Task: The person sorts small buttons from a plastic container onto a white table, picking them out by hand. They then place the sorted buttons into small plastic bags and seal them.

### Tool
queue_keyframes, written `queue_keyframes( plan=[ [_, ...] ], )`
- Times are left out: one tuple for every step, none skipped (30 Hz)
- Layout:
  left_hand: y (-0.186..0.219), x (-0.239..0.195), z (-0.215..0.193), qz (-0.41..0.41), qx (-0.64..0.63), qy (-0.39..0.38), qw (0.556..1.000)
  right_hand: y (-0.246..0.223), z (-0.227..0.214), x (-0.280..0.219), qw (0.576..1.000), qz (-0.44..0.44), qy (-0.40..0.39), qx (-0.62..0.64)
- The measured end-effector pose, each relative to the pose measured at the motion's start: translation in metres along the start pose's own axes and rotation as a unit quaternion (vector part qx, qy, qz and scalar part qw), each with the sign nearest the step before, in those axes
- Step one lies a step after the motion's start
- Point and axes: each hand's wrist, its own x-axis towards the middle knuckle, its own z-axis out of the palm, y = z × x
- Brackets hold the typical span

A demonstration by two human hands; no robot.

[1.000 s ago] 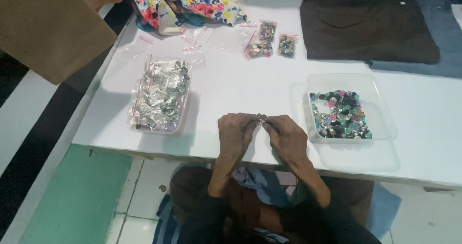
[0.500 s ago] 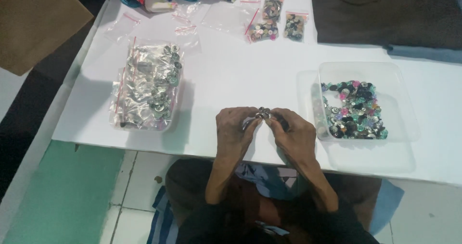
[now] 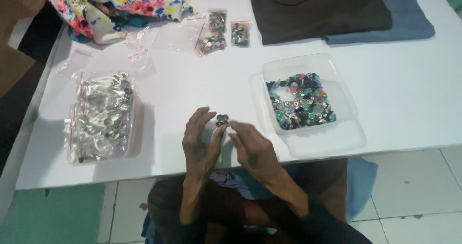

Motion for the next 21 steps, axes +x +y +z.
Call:
queue_keyframes(
  plan=[
    [0.012, 0.005, 0.005, 0.008, -0.002, -0.005, 1.000, -0.004, -0.013, -0.001, 1.000, 0.003, 0.009, -0.003],
    [0.025, 0.007, 0.009, 0.027, -0.011, -0.005, 1.000, -0.009, -0.027, -0.003, 0.999, -0.012, 0.033, -0.010],
    [0.036, 0.009, 0.013, 0.047, -0.020, -0.005, 0.999, -0.015, -0.039, -0.006, 0.998, -0.026, 0.057, -0.018],
    [0.051, 0.017, 0.021, 0.046, -0.021, -0.009, 0.999, 0.002, -0.055, -0.002, 0.998, -0.023, 0.057, -0.019],
    [0.065, 0.026, 0.029, 0.083, -0.035, -0.033, 0.995, 0.019, -0.070, 0.002, 0.998, -0.028, 0.059, -0.015],
    [0.080, 0.036, 0.035, 0.120, -0.048, -0.054, 0.990, 0.036, -0.084, 0.007, 0.997, -0.037, 0.061, -0.010],
    [0.078, 0.041, 0.051, 0.120, -0.048, -0.054, 0.990, 0.054, -0.094, 0.017, 0.997, -0.037, 0.061, -0.010],
    [0.077, 0.050, 0.067, 0.132, -0.021, -0.107, 0.985, 0.072, -0.104, 0.029, 0.994, -0.025, -0.006, -0.105],
    [0.077, 0.058, 0.082, 0.143, 0.006, -0.160, 0.977, 0.090, -0.115, 0.042, 0.977, -0.011, -0.072, -0.200],
    [0.072, 0.067, 0.099, 0.148, 0.007, -0.158, 0.976, 0.109, -0.114, 0.052, 0.977, -0.013, -0.068, -0.200],
    [0.067, 0.077, 0.116, 0.155, 0.073, -0.194, 0.966, 0.129, -0.114, 0.063, 0.958, 0.010, -0.162, -0.236],
    [0.062, 0.086, 0.133, 0.162, 0.139, -0.231, 0.949, 0.149, -0.113, 0.074, 0.928, 0.035, -0.255, -0.269],
    [0.060, 0.088, 0.142, 0.166, 0.140, -0.230, 0.949, 0.156, -0.106, 0.078, 0.929, 0.035, -0.251, -0.269],
    [0.058, 0.091, 0.151, 0.141, 0.174, -0.258, 0.940, 0.163, -0.099, 0.082, 0.915, 0.037, -0.286, -0.281],
    [0.055, 0.094, 0.161, 0.116, 0.208, -0.285, 0.928, 0.171, -0.092, 0.088, 0.900, 0.038, -0.321, -0.292],
    [0.061, 0.094, 0.161, 0.119, 0.210, -0.287, 0.927, 0.175, -0.090, 0.090, 0.901, 0.041, -0.319, -0.291],
    [0.065, 0.094, 0.162, 0.111, 0.248, -0.303, 0.913, 0.179, -0.088, 0.092, 0.891, 0.023, -0.346, -0.291],
    [0.070, 0.093, 0.163, 0.102, 0.286, -0.318, 0.898, 0.183, -0.086, 0.095, 0.880, 0.003, -0.374, -0.292],
    [0.068, 0.095, 0.164, 0.104, 0.287, -0.318, 0.898, 0.189, -0.084, 0.094, 0.881, 0.004, -0.373, -0.291],
    [0.066, 0.095, 0.165, 0.098, 0.263, -0.317, 0.906, 0.194, -0.082, 0.092, 0.889, -0.003, -0.364, -0.278],
    [0.063, 0.095, 0.165, 0.093, 0.239, -0.315, 0.914, 0.198, -0.078, 0.090, 0.897, -0.010, -0.354, -0.265]
  ],
)
